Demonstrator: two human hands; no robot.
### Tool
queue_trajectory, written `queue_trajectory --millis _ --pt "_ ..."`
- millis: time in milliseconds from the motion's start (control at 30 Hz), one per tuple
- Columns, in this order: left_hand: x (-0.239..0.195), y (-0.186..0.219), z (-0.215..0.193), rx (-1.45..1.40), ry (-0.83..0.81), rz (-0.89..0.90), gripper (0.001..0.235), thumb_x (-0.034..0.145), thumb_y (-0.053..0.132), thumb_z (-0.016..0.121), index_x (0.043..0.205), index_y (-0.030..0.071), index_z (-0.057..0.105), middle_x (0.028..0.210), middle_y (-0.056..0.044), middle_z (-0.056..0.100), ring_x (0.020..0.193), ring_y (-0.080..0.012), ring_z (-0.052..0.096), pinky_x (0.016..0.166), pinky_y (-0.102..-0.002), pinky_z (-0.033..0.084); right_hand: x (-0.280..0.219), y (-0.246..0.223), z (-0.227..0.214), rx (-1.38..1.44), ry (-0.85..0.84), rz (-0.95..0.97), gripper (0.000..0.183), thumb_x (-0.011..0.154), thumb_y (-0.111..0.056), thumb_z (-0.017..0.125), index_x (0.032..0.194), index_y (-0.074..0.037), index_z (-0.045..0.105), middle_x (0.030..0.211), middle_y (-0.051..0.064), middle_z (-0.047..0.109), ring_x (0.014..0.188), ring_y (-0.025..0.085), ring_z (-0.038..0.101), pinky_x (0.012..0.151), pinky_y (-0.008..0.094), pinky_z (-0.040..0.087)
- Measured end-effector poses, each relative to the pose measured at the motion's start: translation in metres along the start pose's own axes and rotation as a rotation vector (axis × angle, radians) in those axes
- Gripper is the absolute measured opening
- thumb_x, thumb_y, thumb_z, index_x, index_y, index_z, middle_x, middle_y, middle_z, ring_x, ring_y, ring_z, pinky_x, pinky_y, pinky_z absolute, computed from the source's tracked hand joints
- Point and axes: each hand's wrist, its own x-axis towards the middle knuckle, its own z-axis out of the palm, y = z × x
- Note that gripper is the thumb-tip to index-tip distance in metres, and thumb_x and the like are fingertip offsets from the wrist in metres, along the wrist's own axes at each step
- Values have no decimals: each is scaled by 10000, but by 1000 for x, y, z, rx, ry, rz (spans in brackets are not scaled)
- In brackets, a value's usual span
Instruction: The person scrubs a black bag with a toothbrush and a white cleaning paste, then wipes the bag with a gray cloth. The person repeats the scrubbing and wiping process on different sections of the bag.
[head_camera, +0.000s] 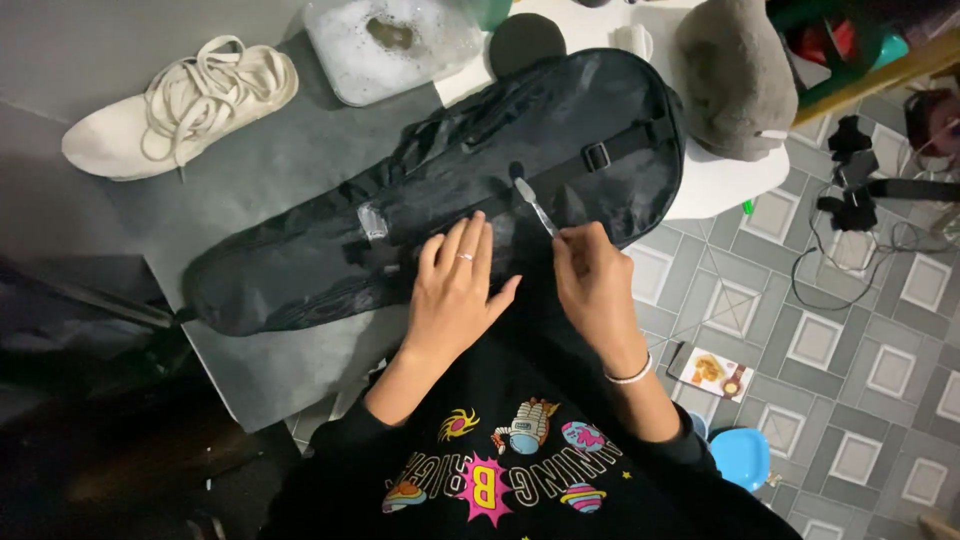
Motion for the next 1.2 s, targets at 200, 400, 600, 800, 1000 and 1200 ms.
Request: queue_trajectory --millis 200,400,600,800,1000,1200 --pt "0 6 3 20 -85 -138 779 930 539 718 1351 -107 603 1409 -274 591 1295 -362 575 1077 -506 389 -2 0 16 -100 -5 -132 44 948 1 669 907 -13 673 754 178 716 660 390 711 528 430 529" --pt "-2 9 9 30 -160 -177 857 951 630 643 1401 -96 572 1436 -274 567 1272 -360 575 1029 -483 382 -8 15 18 -207 23 -119 70 953 18 627 921 -40 649 758 145 634 713 387 678 604 436 525" --pt "1 12 12 94 -203 -213 909 919 673 642 1437 -68 548 1447 -239 561 1278 -328 565 1017 -447 370 -4 20 9 -251 38 -139 57 951 22 644 914 -21 654 733 162 598 712 414 663 593 461 510" --pt "5 19 15 208 -239 -230 925 899 667 633 1471 -50 514 1455 -236 539 1256 -316 566 991 -427 386 -10 16 15 -250 -18 -159 110 978 -76 667 867 -78 669 713 90 617 693 349 679 567 404 522" --pt "4 17 22 230 -196 -227 790 921 541 628 1438 -51 546 1389 -247 563 1199 -336 576 955 -435 403 -9 17 12 -236 -8 -133 129 974 -68 649 848 -96 650 703 105 595 727 376 669 589 443 519" --pt "7 17 11 216 -209 -221 679 920 406 614 1426 -46 573 1335 -246 583 1141 -339 581 927 -426 404 -7 21 7 -326 94 -94 76 982 -50 630 910 -72 636 739 134 599 716 380 663 613 456 519"
